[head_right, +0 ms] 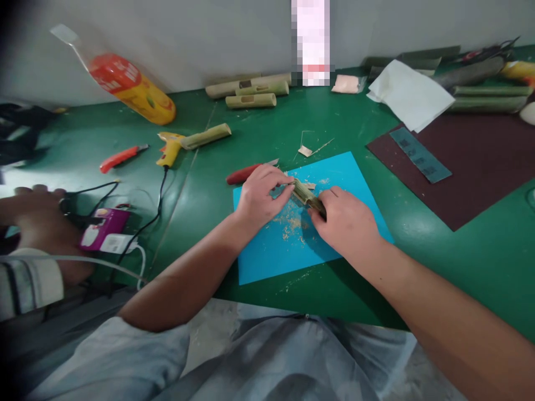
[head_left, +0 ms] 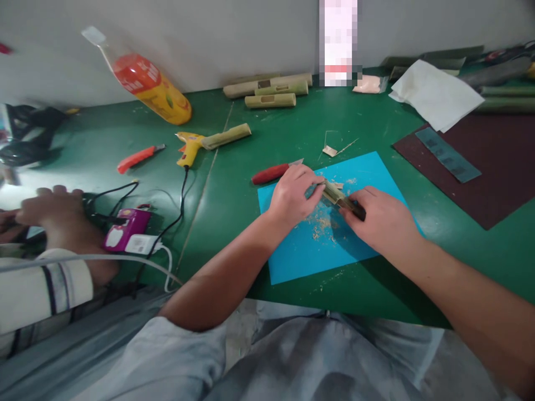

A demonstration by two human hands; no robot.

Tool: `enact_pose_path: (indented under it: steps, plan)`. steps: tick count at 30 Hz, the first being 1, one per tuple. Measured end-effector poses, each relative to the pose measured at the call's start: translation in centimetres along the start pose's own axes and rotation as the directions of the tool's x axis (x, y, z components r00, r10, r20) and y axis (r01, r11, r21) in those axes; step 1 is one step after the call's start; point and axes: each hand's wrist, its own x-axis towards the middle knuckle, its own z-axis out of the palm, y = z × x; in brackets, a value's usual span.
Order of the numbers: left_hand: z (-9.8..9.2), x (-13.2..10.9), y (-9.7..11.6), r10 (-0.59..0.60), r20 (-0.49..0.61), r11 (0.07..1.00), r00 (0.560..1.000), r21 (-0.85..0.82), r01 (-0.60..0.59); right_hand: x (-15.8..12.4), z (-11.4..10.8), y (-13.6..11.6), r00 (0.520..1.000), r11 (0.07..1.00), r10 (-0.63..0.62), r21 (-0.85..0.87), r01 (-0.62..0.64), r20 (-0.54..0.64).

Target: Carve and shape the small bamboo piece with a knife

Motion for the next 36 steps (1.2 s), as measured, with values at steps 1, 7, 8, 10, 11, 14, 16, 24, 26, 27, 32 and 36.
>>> enact_pose_path:
  steps: [1,7,8,10,11,14,16,24,26,27,32,36]
  plan:
    - [0.1,0.0,-0.1,-0.002,0.002,1.000,1.000,-0.009,0.002,0.0,0.0,0.0,1.000,1.000,-0.005,0.002,0.005,-0.005]
    - [0.9,-0.2,1.1,0.077,0.005,0.994,0.997,-0.073,-0.076,0.1,0.2,0.0,1.000,0.999,0.016,0.029,-0.017,0.013]
    - [1.0,-0.2,1.4,0.103,0.019,0.991,0.994,-0.093,-0.101,0.2,0.1,0.0,0.999,0.999,0.024,0.029,-0.025,0.026]
    - [1.0,-0.2,1.7,0.116,0.050,0.988,0.992,-0.111,-0.110,0.2,0.1,0.1,0.999,0.999,0.030,0.028,-0.031,0.043]
    - [0.9,-0.3,1.8,0.098,0.053,0.991,0.994,-0.099,-0.092,0.2,0.0,0.1,0.999,0.999,0.028,0.031,-0.030,0.042]
    - [0.8,-0.3,1.8,0.066,0.057,0.997,0.996,-0.049,-0.063,0.3,0.1,0.3,0.999,0.999,0.021,0.040,-0.022,0.026]
    - [0.7,-0.4,1.7,0.115,0.093,0.992,0.989,-0.070,-0.108,0.3,0.2,0.4,1.000,0.999,0.019,0.039,-0.020,0.024]
    - [-0.9,0.7,0.6,-0.051,-0.047,0.989,0.998,-0.140,0.044,0.3,-1.1,0.1,0.995,0.989,0.050,0.143,-0.038,-0.082]
    - [-1.4,1.0,0.7,-0.090,-0.069,0.989,0.994,-0.127,0.081,1.0,-2.2,1.5,0.969,0.972,0.096,0.231,-0.042,-0.228]
    - [-1.6,1.1,0.7,-0.104,-0.074,0.989,0.992,-0.114,0.095,1.5,-2.8,2.7,0.931,0.961,0.148,0.273,-0.054,-0.335]
    - [-1.9,0.8,-0.2,-0.229,-0.114,0.967,0.967,-0.136,0.213,4.7,-4.2,10.3,0.774,0.915,0.384,0.092,-0.394,-0.504]
    - [-1.5,0.6,-1.7,-0.376,-0.138,0.917,0.916,-0.195,0.347,5.7,-4.2,13.1,0.724,0.786,0.548,-0.039,-0.617,-0.419]
